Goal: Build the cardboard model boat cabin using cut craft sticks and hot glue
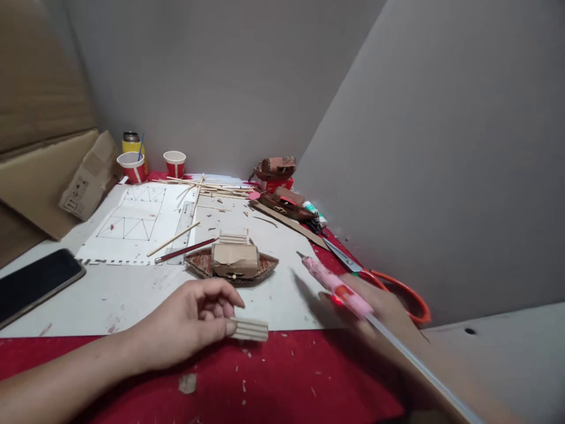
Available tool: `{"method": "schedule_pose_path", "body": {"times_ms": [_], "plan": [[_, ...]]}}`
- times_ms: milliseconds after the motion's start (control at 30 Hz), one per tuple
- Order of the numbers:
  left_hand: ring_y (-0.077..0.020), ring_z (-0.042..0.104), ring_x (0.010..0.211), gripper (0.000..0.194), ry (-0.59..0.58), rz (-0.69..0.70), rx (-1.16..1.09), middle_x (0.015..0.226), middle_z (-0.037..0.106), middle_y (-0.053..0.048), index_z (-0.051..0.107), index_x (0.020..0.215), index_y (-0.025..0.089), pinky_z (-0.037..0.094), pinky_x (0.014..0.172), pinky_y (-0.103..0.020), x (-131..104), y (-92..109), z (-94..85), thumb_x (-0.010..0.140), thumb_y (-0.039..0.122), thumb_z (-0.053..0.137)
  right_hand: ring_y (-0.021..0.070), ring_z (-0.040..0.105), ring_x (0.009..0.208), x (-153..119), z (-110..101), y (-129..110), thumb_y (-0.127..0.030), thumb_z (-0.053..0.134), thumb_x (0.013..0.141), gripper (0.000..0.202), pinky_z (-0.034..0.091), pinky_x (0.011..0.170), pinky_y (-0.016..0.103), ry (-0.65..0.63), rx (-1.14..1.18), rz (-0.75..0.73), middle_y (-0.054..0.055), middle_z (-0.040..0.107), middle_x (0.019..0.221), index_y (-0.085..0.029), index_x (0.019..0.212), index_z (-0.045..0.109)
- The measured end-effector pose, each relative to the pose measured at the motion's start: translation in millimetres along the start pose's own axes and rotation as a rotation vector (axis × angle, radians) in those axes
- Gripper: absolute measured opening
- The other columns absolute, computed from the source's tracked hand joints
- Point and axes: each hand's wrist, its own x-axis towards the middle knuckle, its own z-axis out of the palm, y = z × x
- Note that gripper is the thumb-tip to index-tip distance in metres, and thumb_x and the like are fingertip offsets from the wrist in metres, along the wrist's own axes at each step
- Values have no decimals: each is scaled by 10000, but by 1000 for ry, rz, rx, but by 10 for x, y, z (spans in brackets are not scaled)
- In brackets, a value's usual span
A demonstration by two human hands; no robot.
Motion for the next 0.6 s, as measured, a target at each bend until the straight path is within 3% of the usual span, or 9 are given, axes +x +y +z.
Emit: {"method": "schedule_pose_path", "body": {"times_ms": [33, 133, 233, 333, 433, 533, 600], "plan": [[-85, 463, 639, 171, 42, 18, -27, 744, 560, 39, 638, 941, 166, 378, 607, -216, -6, 23, -30, 787, 211, 699, 169, 599, 500, -2, 18, 101, -293, 548, 913, 132, 451, 443, 260, -24, -17, 46, 14, 639, 651, -223, 827, 620], [-83, 514, 654, 225, 216, 52, -69, 761, 584, 33, 647, 957, 179, 413, 616, -210, -9, 109, -101, 780, 262, 759, 202, 636, 612, -2, 22, 330, -402, 552, 901, 227, 479, 537, 295, -212, -136, 137, 61, 668, 753, -187, 856, 612], [-72, 523, 604, 234, 380, 55, -85, 728, 600, 31, 654, 915, 161, 427, 586, -202, 12, 185, -104, 757, 266, 791, 231, 659, 684, -8, -62, 352, -471, 569, 895, 329, 489, 566, 322, -267, -191, 141, 101, 688, 865, -160, 976, 641], [-63, 525, 563, 269, 437, 14, -122, 679, 614, 34, 647, 930, 144, 412, 548, -185, 48, 223, -59, 738, 244, 807, 242, 677, 793, 4, -182, 99, -426, 553, 933, 327, 520, 612, 334, -53, -145, 9, 131, 697, 1004, -161, 1109, 628], [-66, 535, 547, 325, 407, -20, -184, 644, 610, 44, 631, 959, 141, 418, 543, -183, 92, 249, -3, 718, 246, 822, 247, 649, 985, 93, -236, -321, -234, 586, 931, 269, 533, 799, 354, 183, -8, -219, 145, 690, 1062, -137, 1181, 594], [-62, 527, 539, 361, 354, -15, -224, 638, 611, 53, 623, 978, 147, 435, 552, -186, 123, 285, 60, 704, 254, 832, 207, 631, 846, 280, -179, -656, -151, 546, 938, 251, 516, 729, 337, 220, 20, -405, 107, 690, 971, -146, 1181, 609], [-64, 528, 536, 380, 319, -22, -234, 638, 619, 49, 620, 992, 150, 439, 548, -189, 124, 309, 110, 698, 259, 834, 201, 620, 786, 422, -107, -759, -109, 510, 944, 218, 502, 689, 339, 253, -12, -515, 100, 704, 921, -136, 1114, 643]]}}
